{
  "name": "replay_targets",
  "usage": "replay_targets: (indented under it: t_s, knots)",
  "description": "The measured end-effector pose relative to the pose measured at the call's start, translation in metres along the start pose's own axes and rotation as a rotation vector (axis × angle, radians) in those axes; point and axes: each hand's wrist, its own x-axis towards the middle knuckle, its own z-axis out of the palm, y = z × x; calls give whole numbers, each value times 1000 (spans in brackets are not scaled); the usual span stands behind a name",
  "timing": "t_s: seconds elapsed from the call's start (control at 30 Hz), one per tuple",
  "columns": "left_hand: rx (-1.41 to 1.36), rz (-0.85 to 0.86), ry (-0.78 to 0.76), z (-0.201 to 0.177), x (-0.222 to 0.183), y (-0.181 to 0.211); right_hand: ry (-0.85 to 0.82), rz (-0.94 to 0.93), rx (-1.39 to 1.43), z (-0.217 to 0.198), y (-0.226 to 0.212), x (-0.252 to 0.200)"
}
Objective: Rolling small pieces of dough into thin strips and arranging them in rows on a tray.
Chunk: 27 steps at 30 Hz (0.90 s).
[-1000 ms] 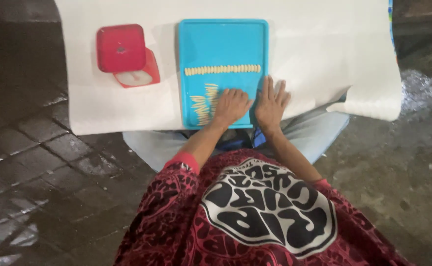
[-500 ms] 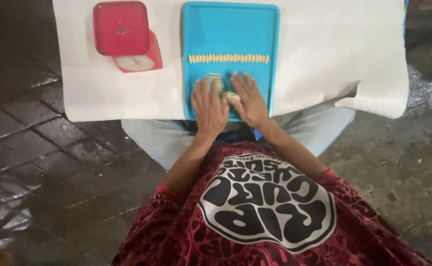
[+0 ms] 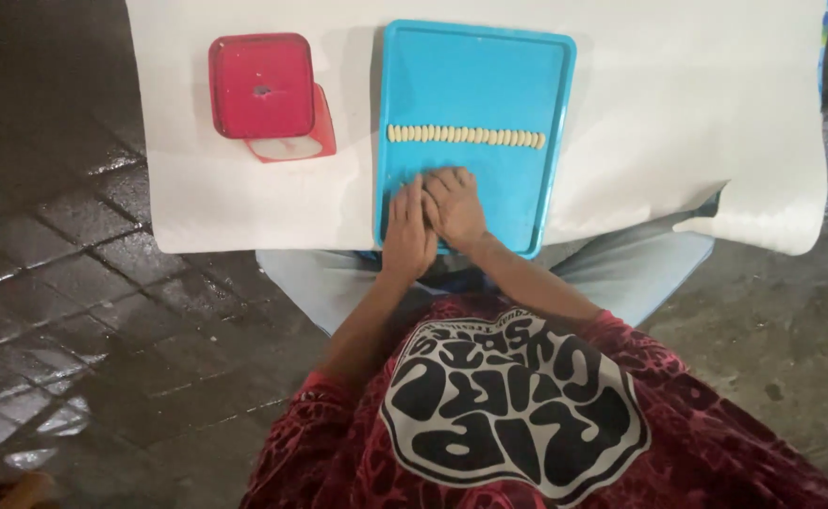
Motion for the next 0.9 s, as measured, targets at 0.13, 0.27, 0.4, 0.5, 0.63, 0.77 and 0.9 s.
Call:
replay_targets:
  t_s: [0.13,0.27,0.4,0.5,0.63,0.77,0.9]
  knots:
    - [-7,100,27,-7,8,7,3,-128,-23,9,5,7]
    - [237,282,326,-19,33,27,75,-61,191,-10,1,15]
    - [211,108,353,22,22,14,89,-94,413,-12,2,4]
    - [296,24,187,33,12,7,-166,487,843,-19,-16,-5]
    - [337,68,55,49,-1,-10,111,395,650,-36,-34,-20]
    - [182,167,-228,14,5,-7,85,175,465,-37,-4,-36]
    - [231,366,-385,-7,27,-24,88,201,626,-39,0,-34]
